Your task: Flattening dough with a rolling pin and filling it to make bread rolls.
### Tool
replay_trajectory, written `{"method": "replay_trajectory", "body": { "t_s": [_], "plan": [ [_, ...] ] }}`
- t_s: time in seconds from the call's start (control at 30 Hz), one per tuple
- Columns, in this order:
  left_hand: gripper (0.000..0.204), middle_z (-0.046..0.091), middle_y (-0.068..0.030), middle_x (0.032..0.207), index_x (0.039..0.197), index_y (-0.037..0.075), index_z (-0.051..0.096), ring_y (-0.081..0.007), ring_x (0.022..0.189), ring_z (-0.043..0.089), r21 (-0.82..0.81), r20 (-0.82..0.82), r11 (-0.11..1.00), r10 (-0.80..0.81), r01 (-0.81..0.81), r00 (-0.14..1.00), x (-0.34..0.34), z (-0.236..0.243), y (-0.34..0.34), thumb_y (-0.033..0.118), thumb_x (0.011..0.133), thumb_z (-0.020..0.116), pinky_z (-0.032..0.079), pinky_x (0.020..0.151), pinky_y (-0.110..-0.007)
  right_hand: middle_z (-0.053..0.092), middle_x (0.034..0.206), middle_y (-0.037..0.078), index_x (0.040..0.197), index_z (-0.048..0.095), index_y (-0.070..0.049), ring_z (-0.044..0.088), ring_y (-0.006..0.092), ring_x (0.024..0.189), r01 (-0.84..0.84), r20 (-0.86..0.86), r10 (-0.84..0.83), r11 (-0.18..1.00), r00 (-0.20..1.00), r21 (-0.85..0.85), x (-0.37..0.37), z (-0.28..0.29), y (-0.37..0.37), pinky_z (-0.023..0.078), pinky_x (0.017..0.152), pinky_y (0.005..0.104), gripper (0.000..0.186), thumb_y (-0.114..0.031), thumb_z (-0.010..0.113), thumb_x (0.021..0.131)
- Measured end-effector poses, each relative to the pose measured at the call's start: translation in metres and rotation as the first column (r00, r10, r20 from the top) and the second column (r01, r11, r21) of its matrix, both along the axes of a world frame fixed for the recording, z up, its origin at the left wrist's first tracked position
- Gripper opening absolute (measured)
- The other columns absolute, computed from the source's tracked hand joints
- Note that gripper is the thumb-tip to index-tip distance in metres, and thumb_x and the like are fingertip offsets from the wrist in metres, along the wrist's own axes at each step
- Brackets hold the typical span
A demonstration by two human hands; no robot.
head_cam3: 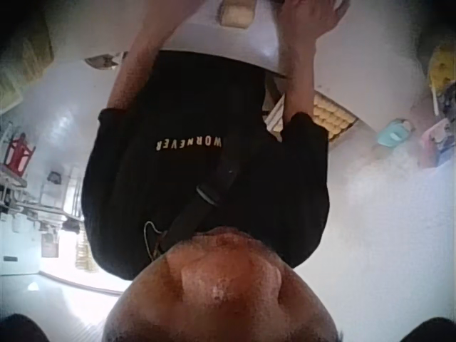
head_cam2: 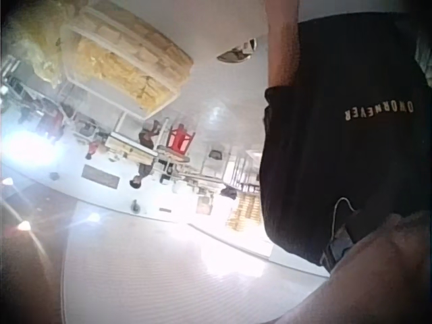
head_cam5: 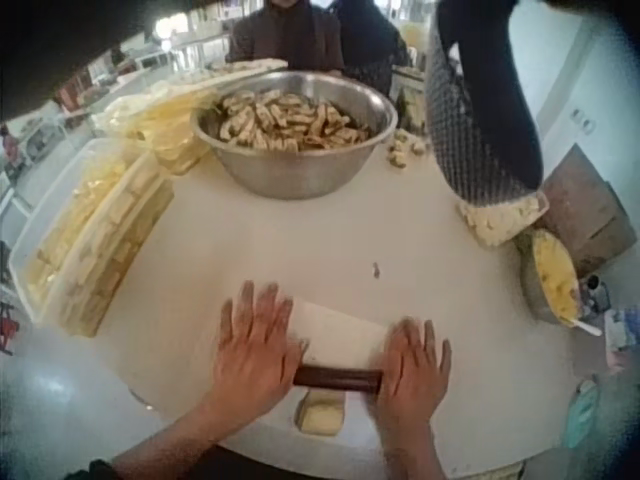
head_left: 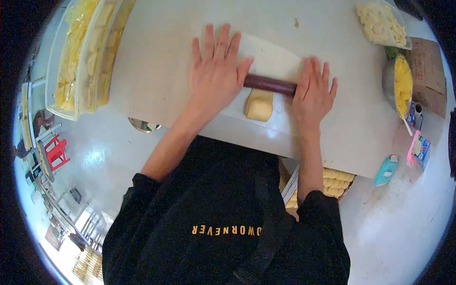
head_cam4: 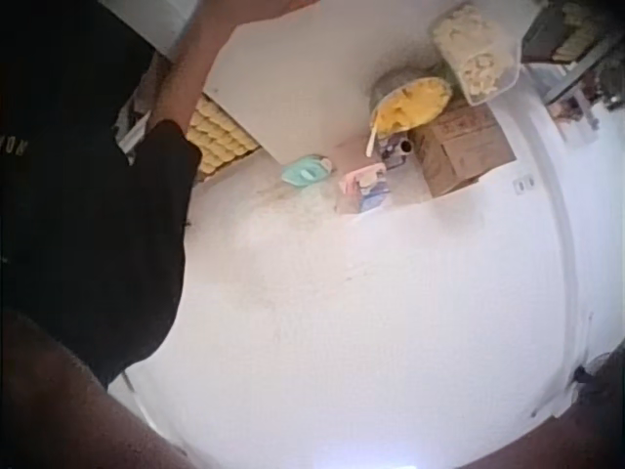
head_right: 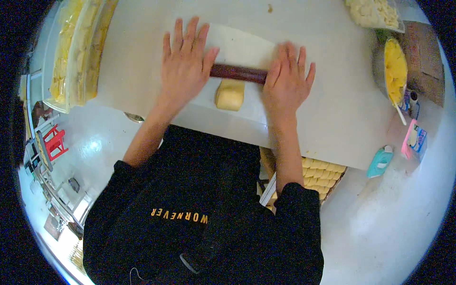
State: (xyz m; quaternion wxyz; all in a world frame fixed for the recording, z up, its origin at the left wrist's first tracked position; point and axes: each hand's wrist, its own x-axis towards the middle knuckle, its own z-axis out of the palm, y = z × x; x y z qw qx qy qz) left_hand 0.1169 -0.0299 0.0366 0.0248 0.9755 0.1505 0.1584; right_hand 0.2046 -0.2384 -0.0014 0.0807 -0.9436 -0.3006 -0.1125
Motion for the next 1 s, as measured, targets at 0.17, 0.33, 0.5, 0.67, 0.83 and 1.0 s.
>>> {"method": "replay_trajectory", "body": {
  "t_s": [0.17, 0.33, 0.5, 0.67, 0.83, 1.0],
  "plan": [
    [0.053, 0.040, -0.0137, 0.151, 0.136, 0.005, 0.053, -0.0382, 0.143, 0.030, -0.140, -0.092, 0.989, -0.062, 0.049, 0.994, -0.033, -0.016, -0.010, 0.041, 0.096, 0.050, 0.023, 0.114, -0.059, 0.055, 0.141, 0.005, 0.133, 0.059, -0.012, 0.043, 0.0298, 0.137, -0.065, 0.035, 0.058, 0.965, 0.998, 0.254, -0.011, 0.010, 0.005, 0.023, 0.115, 0.0492, 0.041, -0.027, 0.038, 0.102],
    [0.040, 0.049, -0.0137, 0.144, 0.126, 0.006, 0.061, -0.0370, 0.137, 0.040, 0.051, 0.094, 0.997, -0.066, 0.061, 0.993, 0.021, -0.035, 0.020, 0.029, 0.094, 0.055, 0.029, 0.112, -0.057, 0.059, 0.135, 0.008, 0.127, 0.061, -0.012, 0.045, 0.0292, 0.135, -0.092, 0.112, 0.083, 0.993, 0.990, 0.075, 0.028, 0.030, 0.022, 0.031, 0.112, 0.0464, 0.033, -0.023, 0.050, 0.098],
    [0.026, 0.063, -0.0095, 0.121, 0.109, 0.011, 0.065, -0.0332, 0.119, 0.055, -0.468, 0.285, 0.719, -0.428, 0.514, 0.858, -0.002, -0.010, 0.032, 0.019, 0.085, 0.068, 0.042, 0.100, -0.049, 0.065, 0.116, 0.011, 0.105, 0.066, -0.010, 0.060, 0.0309, 0.110, -0.357, -0.149, 0.453, 0.832, 0.879, 0.424, -0.002, 0.038, 0.005, 0.046, 0.096, 0.0426, 0.019, -0.013, 0.068, 0.086],
    [0.024, 0.064, -0.0065, 0.117, 0.098, 0.009, 0.065, -0.0314, 0.114, 0.056, -0.588, 0.302, 0.594, -0.469, 0.549, 0.830, -0.060, -0.024, -0.016, 0.008, 0.077, 0.076, 0.046, 0.098, -0.043, 0.067, 0.108, 0.011, 0.095, 0.068, -0.007, 0.061, 0.0321, 0.102, -0.398, -0.166, 0.496, 0.821, 0.852, 0.410, -0.070, 0.013, -0.009, 0.048, 0.089, 0.0393, 0.011, -0.012, 0.067, 0.085],
    [0.020, 0.064, -0.0074, 0.114, 0.100, 0.009, 0.065, -0.0298, 0.111, 0.055, -0.547, 0.185, 0.798, -0.179, 0.252, 0.966, -0.022, -0.039, -0.029, 0.013, 0.082, 0.072, 0.042, 0.098, -0.044, 0.066, 0.108, 0.012, 0.100, 0.069, -0.007, 0.061, 0.0317, 0.097, -0.118, -0.301, 0.292, 0.867, 0.908, 0.485, -0.029, 0.005, 0.025, 0.047, 0.087, 0.0399, 0.014, -0.013, 0.064, 0.088],
    [0.035, 0.055, -0.0113, 0.133, 0.118, 0.005, 0.060, -0.0334, 0.126, 0.046, -0.648, 0.175, 0.740, -0.087, 0.181, 0.981, -0.006, -0.024, -0.024, 0.022, 0.088, 0.066, 0.032, 0.106, -0.054, 0.060, 0.127, 0.017, 0.122, 0.062, -0.005, 0.055, 0.0336, 0.118, -0.066, -0.317, 0.203, 0.916, 0.926, 0.395, -0.009, 0.023, 0.036, 0.040, 0.102, 0.0441, 0.035, -0.027, 0.057, 0.094]
  ]
}}
